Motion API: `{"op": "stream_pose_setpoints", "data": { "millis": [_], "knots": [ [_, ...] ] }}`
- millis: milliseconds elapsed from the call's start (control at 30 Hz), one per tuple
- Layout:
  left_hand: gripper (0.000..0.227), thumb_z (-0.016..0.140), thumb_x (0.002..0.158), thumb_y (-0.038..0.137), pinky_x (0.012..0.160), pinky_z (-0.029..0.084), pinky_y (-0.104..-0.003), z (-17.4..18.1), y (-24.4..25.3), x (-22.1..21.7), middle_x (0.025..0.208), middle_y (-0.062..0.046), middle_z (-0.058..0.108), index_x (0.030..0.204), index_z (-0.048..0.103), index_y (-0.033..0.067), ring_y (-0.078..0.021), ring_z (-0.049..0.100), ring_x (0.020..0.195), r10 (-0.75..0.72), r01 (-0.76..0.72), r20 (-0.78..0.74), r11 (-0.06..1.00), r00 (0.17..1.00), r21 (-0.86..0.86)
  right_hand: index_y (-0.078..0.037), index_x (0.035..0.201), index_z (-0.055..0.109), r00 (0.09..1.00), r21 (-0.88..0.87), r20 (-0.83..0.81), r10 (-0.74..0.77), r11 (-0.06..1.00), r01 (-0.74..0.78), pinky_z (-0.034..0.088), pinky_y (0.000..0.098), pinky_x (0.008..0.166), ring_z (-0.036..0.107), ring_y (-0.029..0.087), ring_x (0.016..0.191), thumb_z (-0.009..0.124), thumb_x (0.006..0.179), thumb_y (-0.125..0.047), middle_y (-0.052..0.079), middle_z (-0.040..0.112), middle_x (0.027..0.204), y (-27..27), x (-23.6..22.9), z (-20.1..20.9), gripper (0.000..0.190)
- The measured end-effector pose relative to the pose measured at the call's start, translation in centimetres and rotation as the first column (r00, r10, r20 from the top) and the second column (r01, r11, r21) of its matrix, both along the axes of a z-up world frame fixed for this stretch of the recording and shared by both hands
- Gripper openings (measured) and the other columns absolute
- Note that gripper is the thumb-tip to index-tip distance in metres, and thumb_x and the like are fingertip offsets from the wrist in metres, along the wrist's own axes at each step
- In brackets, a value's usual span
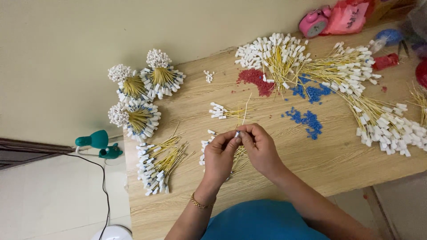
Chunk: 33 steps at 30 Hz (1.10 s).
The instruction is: Assembling small white plastic caps onto the ends of yellow wire stems.
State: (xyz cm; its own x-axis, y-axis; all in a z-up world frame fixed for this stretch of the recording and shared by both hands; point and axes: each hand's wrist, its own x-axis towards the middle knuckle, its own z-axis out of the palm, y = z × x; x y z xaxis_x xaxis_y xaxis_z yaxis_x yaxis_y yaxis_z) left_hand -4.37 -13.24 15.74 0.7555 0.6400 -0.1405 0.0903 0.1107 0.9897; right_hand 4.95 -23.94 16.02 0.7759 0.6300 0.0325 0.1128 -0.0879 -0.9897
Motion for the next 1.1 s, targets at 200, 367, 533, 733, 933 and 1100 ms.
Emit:
{"op": "stream_pose_setpoints", "data": {
  "millis": [200, 367, 533, 733, 933, 1100],
  "knots": [
    [0.022, 0.067, 0.097, 0.007, 0.077, 0.061, -0.025, -1.1, 0.8, 0.4, 0.099, -0.006, 0.077, 0.117, 0.073, -0.0012, -0.0102, 0.071, 0.086, 0.006, -0.003, 0.015, 0.980, 1.000, -0.201, -0.001, 0.117, 0.065, 0.982, 0.070, -0.175, 0.075, 0.995, -0.064, 0.058, 0.0246, 0.080, 0.067, 0.008, 0.090, 0.061, 0.099, -0.005, 0.004, 0.071, 0.102, 0.3, 0.8, -1.7, 0.018],
    [0.020, 0.070, 0.096, 0.005, 0.079, 0.060, -0.026, -1.2, 1.2, 0.3, 0.100, -0.008, 0.076, 0.114, 0.073, -0.0029, -0.0111, 0.070, 0.089, 0.038, -0.040, 0.079, 0.999, 0.996, 0.022, -0.001, 0.119, 0.065, 0.975, 0.115, -0.187, 0.124, 0.988, -0.103, 0.059, 0.0247, 0.086, 0.068, 0.007, 0.096, 0.059, 0.100, -0.004, 0.004, 0.071, 0.106, 0.8, 0.9, -0.7, 0.020],
    [0.020, 0.071, 0.096, 0.004, 0.078, 0.058, -0.027, -0.3, 1.3, 0.4, 0.101, -0.010, 0.075, 0.114, 0.074, -0.0043, -0.0127, 0.068, 0.090, 0.033, -0.036, 0.055, 0.998, 0.998, 0.059, -0.002, 0.122, 0.065, 0.990, 0.086, -0.096, 0.104, 0.992, -0.096, 0.059, 0.0251, 0.086, 0.068, 0.008, 0.097, 0.059, 0.101, -0.002, 0.004, 0.071, 0.109, 0.9, 0.6, 0.1, 0.022],
    [0.019, 0.068, 0.096, 0.004, 0.081, 0.060, -0.026, -1.0, 1.2, 0.6, 0.102, -0.009, 0.076, 0.114, 0.071, -0.0033, -0.0118, 0.071, 0.091, 0.032, -0.030, 0.066, 0.999, 0.997, -0.024, -0.003, 0.122, 0.065, 0.986, -0.007, 0.161, 0.050, 0.999, -0.050, 0.058, 0.0274, 0.082, 0.068, 0.014, 0.098, 0.061, 0.095, 0.005, 0.007, 0.065, 0.114, 1.1, -0.2, 0.8, 0.028],
    [0.018, 0.066, 0.097, 0.004, 0.080, 0.061, -0.027, -1.9, 1.8, 0.3, 0.100, -0.008, 0.076, 0.112, 0.072, -0.0030, -0.0113, 0.071, 0.089, 0.047, -0.046, 0.029, 0.999, 0.998, -0.010, -0.004, 0.120, 0.065, 0.973, 0.030, 0.224, 0.044, 0.998, -0.052, 0.056, 0.0281, 0.081, 0.068, 0.016, 0.097, 0.061, 0.096, 0.007, 0.008, 0.066, 0.111, 1.2, -1.1, -0.1, 0.027],
    [0.019, 0.071, 0.094, 0.017, 0.080, 0.058, -0.034, -1.8, 5.0, -0.5, 0.099, -0.013, 0.077, 0.107, 0.078, 0.0050, -0.0231, 0.074, 0.088, -0.066, 0.204, -0.324, 0.887, 0.944, 0.415, -0.004, 0.117, 0.068, 0.978, -0.137, 0.177, 0.108, 0.987, -0.084, 0.056, 0.0313, 0.078, 0.069, 0.018, 0.093, 0.061, 0.091, 0.002, 0.010, 0.068, 0.107, 1.0, 1.5, -6.5, 0.028]
  ]
}}
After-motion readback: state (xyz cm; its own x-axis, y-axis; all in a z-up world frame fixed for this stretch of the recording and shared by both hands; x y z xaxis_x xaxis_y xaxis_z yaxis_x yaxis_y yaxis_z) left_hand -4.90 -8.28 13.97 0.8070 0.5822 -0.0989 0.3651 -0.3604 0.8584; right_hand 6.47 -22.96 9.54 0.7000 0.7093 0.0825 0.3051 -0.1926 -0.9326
